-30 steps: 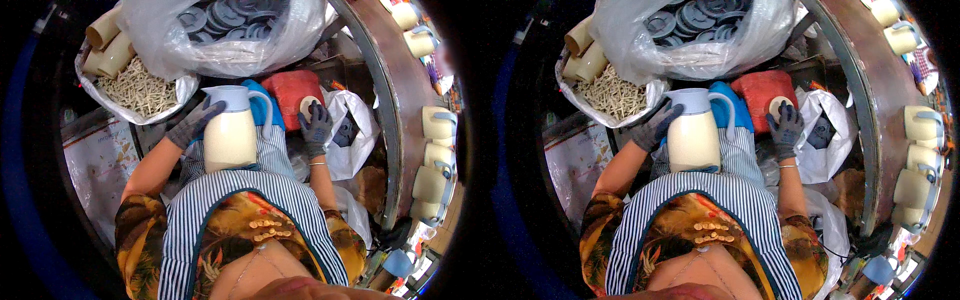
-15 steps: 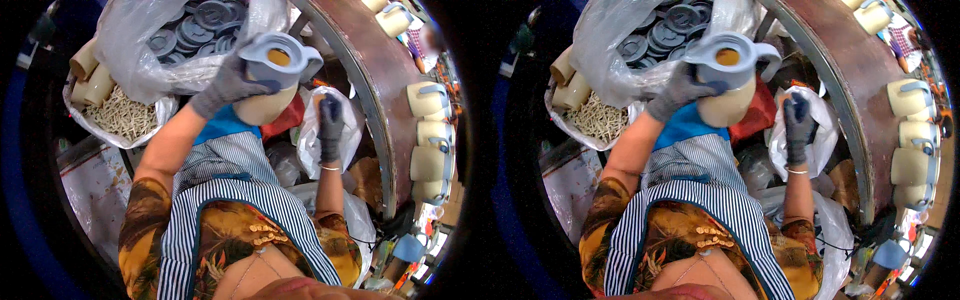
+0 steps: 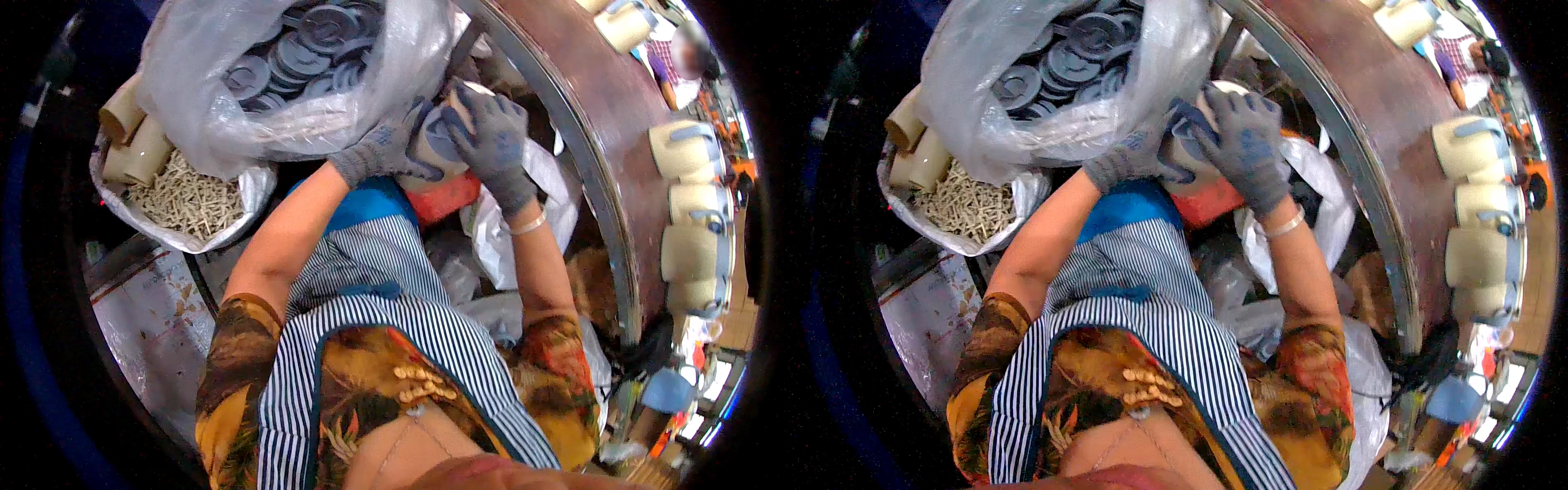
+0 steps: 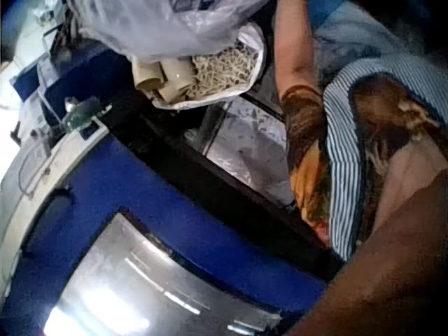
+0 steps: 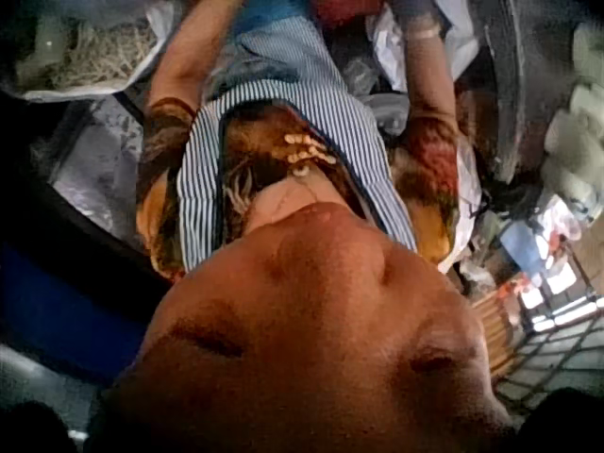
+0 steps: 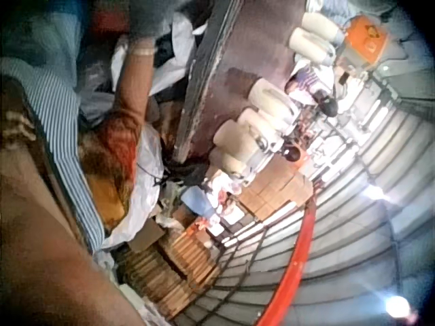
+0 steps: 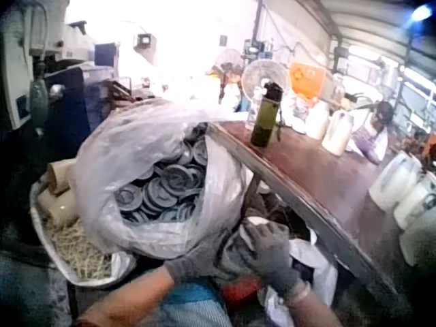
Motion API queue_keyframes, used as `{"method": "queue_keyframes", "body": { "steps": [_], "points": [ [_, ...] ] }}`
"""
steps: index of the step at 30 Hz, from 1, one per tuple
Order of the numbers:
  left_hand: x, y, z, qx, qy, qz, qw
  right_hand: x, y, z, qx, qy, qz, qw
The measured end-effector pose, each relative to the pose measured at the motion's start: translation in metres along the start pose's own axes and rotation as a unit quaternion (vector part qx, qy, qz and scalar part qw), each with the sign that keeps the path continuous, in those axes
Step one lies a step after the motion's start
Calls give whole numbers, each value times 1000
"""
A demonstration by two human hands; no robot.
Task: The person repeatedly picks up beige plastic cups and grey plastic lids from nearby bags. They place a lid onto each cup, press it down to secure the fit, and then set the assembled unit aside. The process is repetitive and involves handling multiple identical items.
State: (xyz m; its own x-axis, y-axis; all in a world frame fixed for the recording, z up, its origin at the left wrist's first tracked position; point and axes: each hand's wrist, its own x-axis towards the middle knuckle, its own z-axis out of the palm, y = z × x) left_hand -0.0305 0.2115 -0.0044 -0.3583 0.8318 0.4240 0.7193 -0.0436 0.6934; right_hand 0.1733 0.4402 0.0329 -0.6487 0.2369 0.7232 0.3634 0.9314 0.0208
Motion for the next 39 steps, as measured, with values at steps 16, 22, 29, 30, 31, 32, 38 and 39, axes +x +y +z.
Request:
{"method": "queue_keyframes", "body": {
  "steps": [16, 22, 29, 30, 31, 32, 38, 39],
  "points": [
    [-44, 69, -67, 261, 225, 19, 939, -107, -50, 58, 210, -223, 42, 951],
    [-208, 123, -193, -75, 311, -311, 895, 62, -145, 49, 228, -69, -105, 965],
    [-235, 105, -154, -194, 405, -315, 836, 242, -248, 198, 222, -233, -236, 917],
    [-232, 105, -149, -194, 400, -306, 842, 258, -252, 210, 156, -300, -222, 915],
    [-234, 99, -145, -156, 378, -270, 872, 269, -244, 226, 59, -298, -198, 932],
    [-238, 93, -144, -116, 355, -237, 897, 276, -234, 236, 5, -317, -168, 933],
    [-241, 86, -146, -157, 358, -281, 877, 260, -142, 320, -190, -237, -231, 924],
    [-249, 86, -145, -162, 372, -303, 862, 255, -176, 290, -166, -240, -296, 909]
  ]
}}
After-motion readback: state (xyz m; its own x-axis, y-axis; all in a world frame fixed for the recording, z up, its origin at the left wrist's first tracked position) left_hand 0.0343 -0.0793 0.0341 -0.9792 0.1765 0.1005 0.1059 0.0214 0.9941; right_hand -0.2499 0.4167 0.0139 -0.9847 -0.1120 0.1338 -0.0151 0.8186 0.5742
